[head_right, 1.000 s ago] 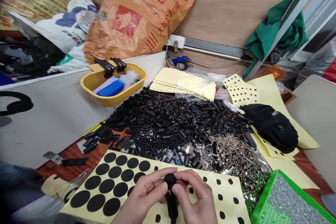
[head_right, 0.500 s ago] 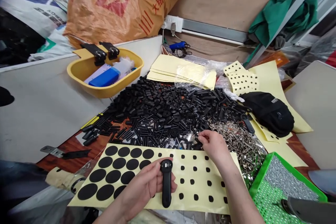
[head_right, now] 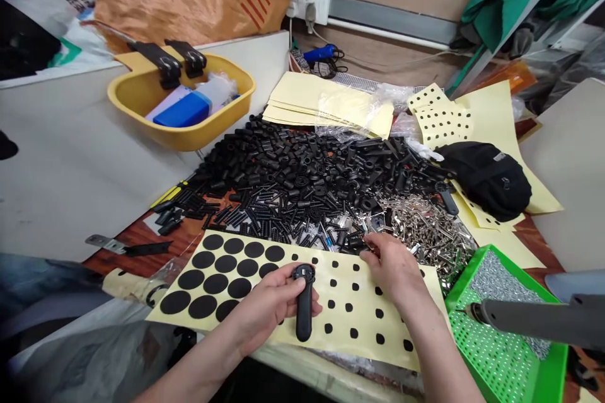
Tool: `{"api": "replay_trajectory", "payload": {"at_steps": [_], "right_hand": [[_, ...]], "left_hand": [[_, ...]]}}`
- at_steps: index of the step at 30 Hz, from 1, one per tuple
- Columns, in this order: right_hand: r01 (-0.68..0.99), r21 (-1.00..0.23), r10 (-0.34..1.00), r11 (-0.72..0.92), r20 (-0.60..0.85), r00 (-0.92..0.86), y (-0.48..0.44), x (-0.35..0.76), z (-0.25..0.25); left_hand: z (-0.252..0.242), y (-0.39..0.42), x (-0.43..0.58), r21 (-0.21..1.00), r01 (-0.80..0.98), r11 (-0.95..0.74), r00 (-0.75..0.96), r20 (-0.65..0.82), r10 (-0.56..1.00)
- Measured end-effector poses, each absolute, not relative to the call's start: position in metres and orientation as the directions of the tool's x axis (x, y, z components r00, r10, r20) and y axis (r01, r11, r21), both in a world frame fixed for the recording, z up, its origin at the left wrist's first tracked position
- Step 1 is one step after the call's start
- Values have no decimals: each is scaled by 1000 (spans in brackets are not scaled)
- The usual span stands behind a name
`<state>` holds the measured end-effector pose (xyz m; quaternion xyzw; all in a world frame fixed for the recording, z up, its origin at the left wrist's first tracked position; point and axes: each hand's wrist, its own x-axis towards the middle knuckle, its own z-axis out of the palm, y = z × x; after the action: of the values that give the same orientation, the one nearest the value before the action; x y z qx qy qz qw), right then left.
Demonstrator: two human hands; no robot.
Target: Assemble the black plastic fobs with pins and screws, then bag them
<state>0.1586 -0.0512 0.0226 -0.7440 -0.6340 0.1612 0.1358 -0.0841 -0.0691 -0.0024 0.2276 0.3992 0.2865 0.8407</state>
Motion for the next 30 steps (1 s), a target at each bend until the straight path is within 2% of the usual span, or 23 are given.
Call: {"api": "replay_trajectory", "payload": {"at_steps": [3, 6, 8, 10, 14, 16, 18, 20, 23, 26, 30], "right_hand": [[896, -432, 993, -103, 5, 117, -57, 155, 22], [861, -507, 996, 41, 84, 3, -65, 139, 21], [807, -569, 988, 156, 99, -121, -69, 128, 18], [769, -606, 977, 204, 71, -203, -72, 119, 13], [829, -534, 985, 165, 53, -161, -70, 114, 6], [846, -504, 984, 173, 61, -165, -68, 107, 9], [836, -515, 979, 187, 30, -201, -67, 89, 14], [850, -504, 980, 154, -31, -197, -65, 65, 18], [917, -392, 984, 77, -116, -132, -65, 30, 16], [936, -352, 988, 13, -141, -67, -68, 13, 9], [925, -379, 986, -34, -166, -31, -69, 9, 5]], "left_hand": [[-2, -71, -81, 612, -310, 728, 485, -557, 674], [-1, -77, -76, 629, -335, 702, 459, -542, 704], [1, -81, -74, 651, -362, 667, 467, -493, 734], [6, -83, -78, 673, -397, 624, 492, -418, 764], [18, -75, -111, 766, -435, 474, 416, -296, 860], [21, -67, -132, 852, -372, 370, 302, -266, 916], [20, -60, -148, 916, -256, 310, 256, -245, 935], [18, -57, -157, 954, -147, 261, 298, -209, 931], [19, -54, -160, 981, -54, 188, 379, -154, 913], [20, -44, -160, 977, -55, 208, 398, -170, 902], [13, -17, -153, 953, -127, 275, 454, -191, 871]]}}
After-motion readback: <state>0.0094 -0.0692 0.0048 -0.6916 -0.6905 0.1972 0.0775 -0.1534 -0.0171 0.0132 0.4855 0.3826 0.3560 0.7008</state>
